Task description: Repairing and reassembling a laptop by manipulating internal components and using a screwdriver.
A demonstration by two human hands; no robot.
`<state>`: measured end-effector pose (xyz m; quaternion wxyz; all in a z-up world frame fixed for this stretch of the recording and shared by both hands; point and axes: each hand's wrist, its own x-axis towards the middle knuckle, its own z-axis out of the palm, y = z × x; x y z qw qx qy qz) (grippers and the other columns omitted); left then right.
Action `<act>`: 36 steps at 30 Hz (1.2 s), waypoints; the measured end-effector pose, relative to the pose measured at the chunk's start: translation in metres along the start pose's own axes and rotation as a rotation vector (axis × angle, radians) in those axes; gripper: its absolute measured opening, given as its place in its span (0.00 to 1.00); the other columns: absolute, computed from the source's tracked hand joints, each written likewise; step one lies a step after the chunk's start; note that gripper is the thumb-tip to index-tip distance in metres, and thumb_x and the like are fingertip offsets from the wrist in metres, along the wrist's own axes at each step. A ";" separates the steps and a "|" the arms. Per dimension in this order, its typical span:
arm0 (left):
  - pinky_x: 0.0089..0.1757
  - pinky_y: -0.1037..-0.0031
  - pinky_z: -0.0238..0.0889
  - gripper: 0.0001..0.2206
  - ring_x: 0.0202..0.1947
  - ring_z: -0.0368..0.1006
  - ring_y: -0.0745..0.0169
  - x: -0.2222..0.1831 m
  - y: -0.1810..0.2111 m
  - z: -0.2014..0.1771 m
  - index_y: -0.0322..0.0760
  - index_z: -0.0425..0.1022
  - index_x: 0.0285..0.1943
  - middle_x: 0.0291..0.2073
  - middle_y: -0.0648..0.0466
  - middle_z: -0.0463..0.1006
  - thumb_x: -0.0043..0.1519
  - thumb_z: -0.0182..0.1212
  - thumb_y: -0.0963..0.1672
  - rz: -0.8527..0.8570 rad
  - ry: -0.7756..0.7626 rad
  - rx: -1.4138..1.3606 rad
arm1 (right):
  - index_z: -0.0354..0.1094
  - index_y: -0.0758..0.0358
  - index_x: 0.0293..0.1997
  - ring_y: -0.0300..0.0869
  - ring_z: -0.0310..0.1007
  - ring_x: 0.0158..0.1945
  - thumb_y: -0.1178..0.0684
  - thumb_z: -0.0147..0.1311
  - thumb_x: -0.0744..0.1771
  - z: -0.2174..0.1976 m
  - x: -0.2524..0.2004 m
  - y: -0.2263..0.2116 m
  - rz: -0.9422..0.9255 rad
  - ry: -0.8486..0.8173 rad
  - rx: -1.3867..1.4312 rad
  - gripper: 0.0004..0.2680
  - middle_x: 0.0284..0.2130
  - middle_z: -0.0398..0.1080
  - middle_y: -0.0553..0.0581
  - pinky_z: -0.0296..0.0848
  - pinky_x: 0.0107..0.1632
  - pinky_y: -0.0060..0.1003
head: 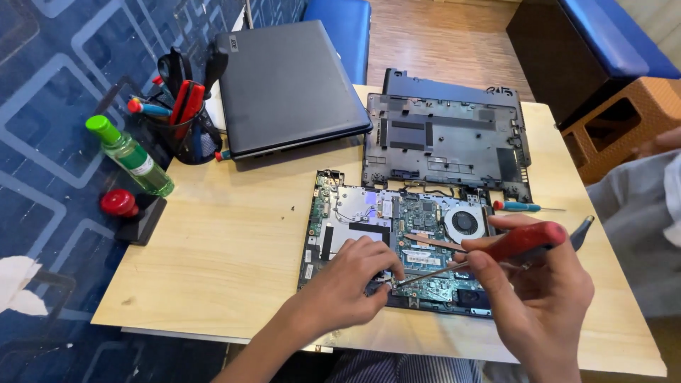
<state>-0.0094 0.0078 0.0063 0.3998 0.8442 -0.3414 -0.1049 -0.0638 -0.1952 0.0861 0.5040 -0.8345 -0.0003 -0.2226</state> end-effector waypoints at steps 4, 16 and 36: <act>0.51 0.61 0.58 0.04 0.52 0.64 0.55 -0.001 -0.004 0.001 0.43 0.72 0.42 0.45 0.56 0.73 0.61 0.55 0.41 -0.035 -0.006 -0.034 | 0.65 0.71 0.56 0.47 0.84 0.35 0.62 0.59 0.64 0.001 -0.001 0.006 -0.003 0.028 0.061 0.15 0.36 0.79 0.67 0.85 0.44 0.35; 0.52 0.58 0.62 0.05 0.50 0.67 0.50 -0.002 -0.021 0.008 0.39 0.76 0.38 0.44 0.50 0.73 0.57 0.55 0.38 0.233 0.084 0.029 | 0.58 0.77 0.60 0.55 0.81 0.37 0.63 0.56 0.70 0.002 -0.006 0.009 -0.156 0.054 0.043 0.14 0.40 0.74 0.74 0.82 0.45 0.40; 0.46 0.63 0.64 0.07 0.46 0.67 0.52 -0.001 -0.024 0.010 0.37 0.74 0.31 0.41 0.50 0.73 0.56 0.51 0.35 0.250 0.106 0.049 | 0.57 0.76 0.62 0.53 0.79 0.39 0.63 0.56 0.73 0.006 -0.006 0.017 -0.161 -0.001 0.085 0.13 0.41 0.72 0.74 0.84 0.50 0.42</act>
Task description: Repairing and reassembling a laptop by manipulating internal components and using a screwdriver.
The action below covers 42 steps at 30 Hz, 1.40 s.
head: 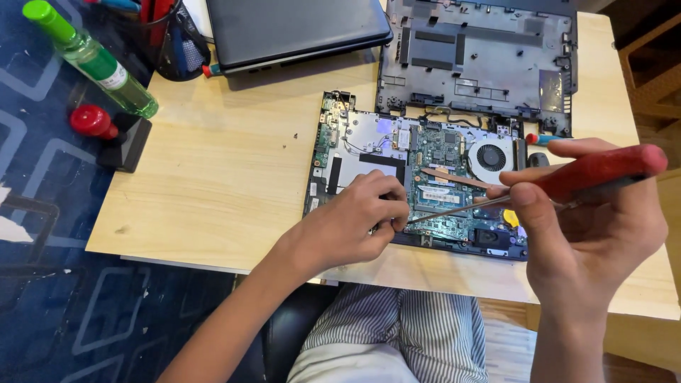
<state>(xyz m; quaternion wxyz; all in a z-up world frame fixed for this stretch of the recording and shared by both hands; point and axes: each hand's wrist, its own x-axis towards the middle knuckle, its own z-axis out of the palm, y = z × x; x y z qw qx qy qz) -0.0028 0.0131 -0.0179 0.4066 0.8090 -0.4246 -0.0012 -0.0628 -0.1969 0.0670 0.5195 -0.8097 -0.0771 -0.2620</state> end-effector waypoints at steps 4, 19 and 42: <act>0.47 0.63 0.64 0.07 0.48 0.67 0.52 -0.001 0.000 0.001 0.37 0.75 0.33 0.42 0.50 0.73 0.57 0.52 0.35 -0.024 -0.016 0.004 | 0.58 0.80 0.61 0.54 0.79 0.40 0.64 0.56 0.71 -0.001 0.003 -0.012 0.048 -0.052 0.014 0.14 0.40 0.72 0.75 0.85 0.52 0.43; 0.48 0.69 0.70 0.10 0.44 0.76 0.61 0.008 0.021 -0.014 0.41 0.76 0.51 0.42 0.53 0.81 0.63 0.55 0.42 -0.210 0.022 -0.308 | 0.65 0.74 0.57 0.43 0.83 0.42 0.62 0.59 0.68 -0.003 0.023 -0.053 0.113 -0.294 -0.299 0.12 0.40 0.79 0.63 0.81 0.35 0.31; 0.37 0.74 0.69 0.07 0.34 0.82 0.63 0.012 0.018 -0.001 0.37 0.81 0.47 0.39 0.56 0.86 0.65 0.58 0.40 -0.051 0.102 -0.284 | 0.68 0.67 0.56 0.39 0.80 0.43 0.58 0.63 0.69 0.003 0.021 -0.046 0.000 -0.242 -0.400 0.11 0.38 0.79 0.56 0.81 0.41 0.32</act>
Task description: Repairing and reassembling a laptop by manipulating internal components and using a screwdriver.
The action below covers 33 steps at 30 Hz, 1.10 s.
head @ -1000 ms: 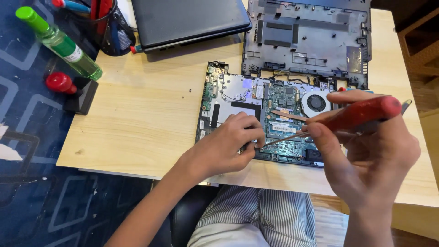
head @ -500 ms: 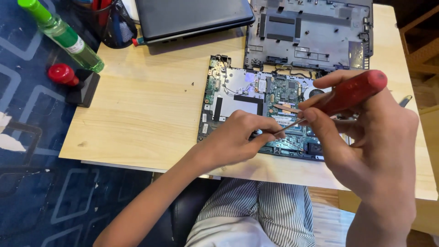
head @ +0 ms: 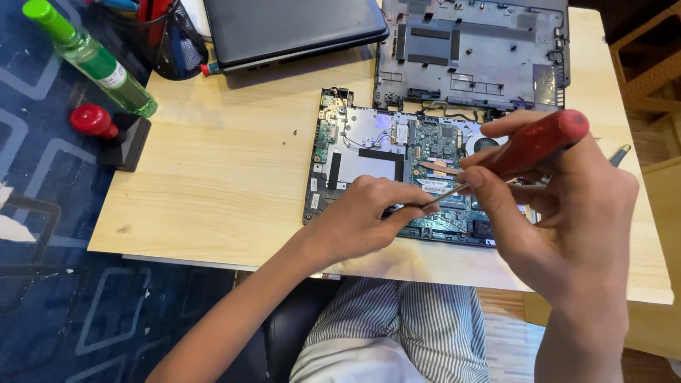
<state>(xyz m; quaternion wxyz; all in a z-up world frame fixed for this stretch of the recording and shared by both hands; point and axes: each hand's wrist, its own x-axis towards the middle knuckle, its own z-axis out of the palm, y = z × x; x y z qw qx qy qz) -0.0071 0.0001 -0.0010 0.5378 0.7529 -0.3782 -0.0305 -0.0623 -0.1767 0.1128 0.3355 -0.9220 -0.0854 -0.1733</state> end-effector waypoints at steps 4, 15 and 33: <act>0.33 0.73 0.64 0.07 0.28 0.77 0.65 0.001 0.003 -0.002 0.38 0.81 0.46 0.35 0.56 0.86 0.65 0.58 0.41 -0.024 -0.022 0.000 | 0.68 0.68 0.56 0.37 0.78 0.41 0.59 0.62 0.69 -0.001 0.002 -0.001 -0.005 -0.013 0.022 0.11 0.37 0.79 0.56 0.78 0.38 0.31; 0.34 0.73 0.64 0.03 0.29 0.75 0.64 0.002 0.007 -0.004 0.36 0.80 0.40 0.31 0.56 0.84 0.63 0.62 0.41 -0.077 0.005 0.040 | 0.67 0.70 0.57 0.43 0.83 0.52 0.66 0.52 0.67 -0.016 0.020 0.002 0.012 -0.293 0.373 0.12 0.44 0.76 0.61 0.81 0.49 0.31; 0.47 0.73 0.74 0.12 0.51 0.82 0.62 0.013 0.043 -0.005 0.34 0.81 0.52 0.47 0.52 0.86 0.64 0.58 0.43 -0.179 0.088 -0.082 | 0.71 0.64 0.62 0.33 0.69 0.33 0.58 0.69 0.62 -0.011 0.030 0.009 -0.114 -0.075 0.214 0.21 0.30 0.73 0.50 0.78 0.40 0.25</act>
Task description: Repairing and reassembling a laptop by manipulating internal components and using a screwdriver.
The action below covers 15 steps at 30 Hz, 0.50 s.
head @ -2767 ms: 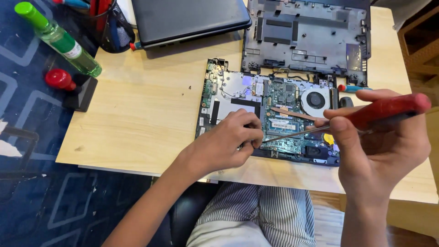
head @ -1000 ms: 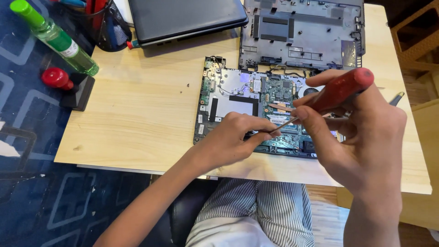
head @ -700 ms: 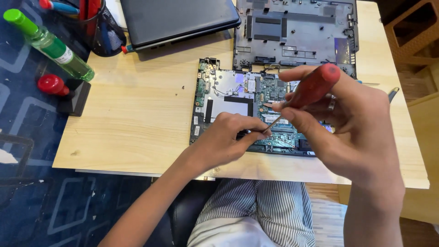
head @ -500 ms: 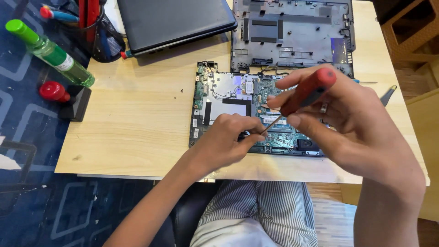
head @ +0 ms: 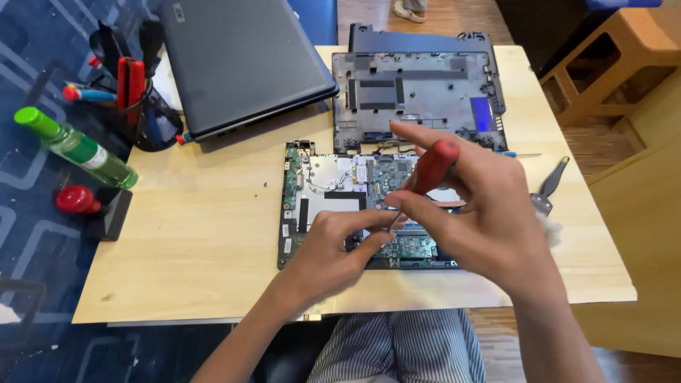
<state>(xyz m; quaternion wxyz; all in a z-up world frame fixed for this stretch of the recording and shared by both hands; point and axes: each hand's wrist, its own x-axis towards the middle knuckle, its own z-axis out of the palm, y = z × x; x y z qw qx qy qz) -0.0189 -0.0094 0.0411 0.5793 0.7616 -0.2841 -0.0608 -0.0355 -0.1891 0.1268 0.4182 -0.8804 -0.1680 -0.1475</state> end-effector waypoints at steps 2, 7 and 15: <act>0.48 0.72 0.74 0.10 0.50 0.83 0.62 0.002 -0.002 0.001 0.34 0.81 0.49 0.46 0.52 0.86 0.64 0.58 0.42 0.023 -0.002 0.000 | 0.67 0.61 0.66 0.35 0.76 0.37 0.59 0.67 0.63 -0.001 -0.001 0.000 0.018 -0.008 0.043 0.23 0.31 0.74 0.52 0.80 0.48 0.28; 0.43 0.76 0.74 0.07 0.40 0.84 0.66 0.002 -0.003 0.002 0.35 0.82 0.44 0.37 0.55 0.87 0.64 0.59 0.41 0.029 -0.034 -0.011 | 0.66 0.55 0.66 0.39 0.87 0.45 0.62 0.60 0.63 -0.011 -0.003 -0.004 0.134 -0.140 0.197 0.23 0.34 0.82 0.55 0.87 0.51 0.32; 0.26 0.74 0.52 0.14 0.19 0.55 0.68 -0.002 -0.008 0.001 0.37 0.76 0.31 0.17 0.60 0.67 0.66 0.56 0.48 0.109 0.058 0.127 | 0.69 0.60 0.55 0.35 0.74 0.40 0.53 0.58 0.67 -0.010 -0.002 -0.006 -0.030 -0.338 0.268 0.12 0.45 0.76 0.50 0.82 0.54 0.32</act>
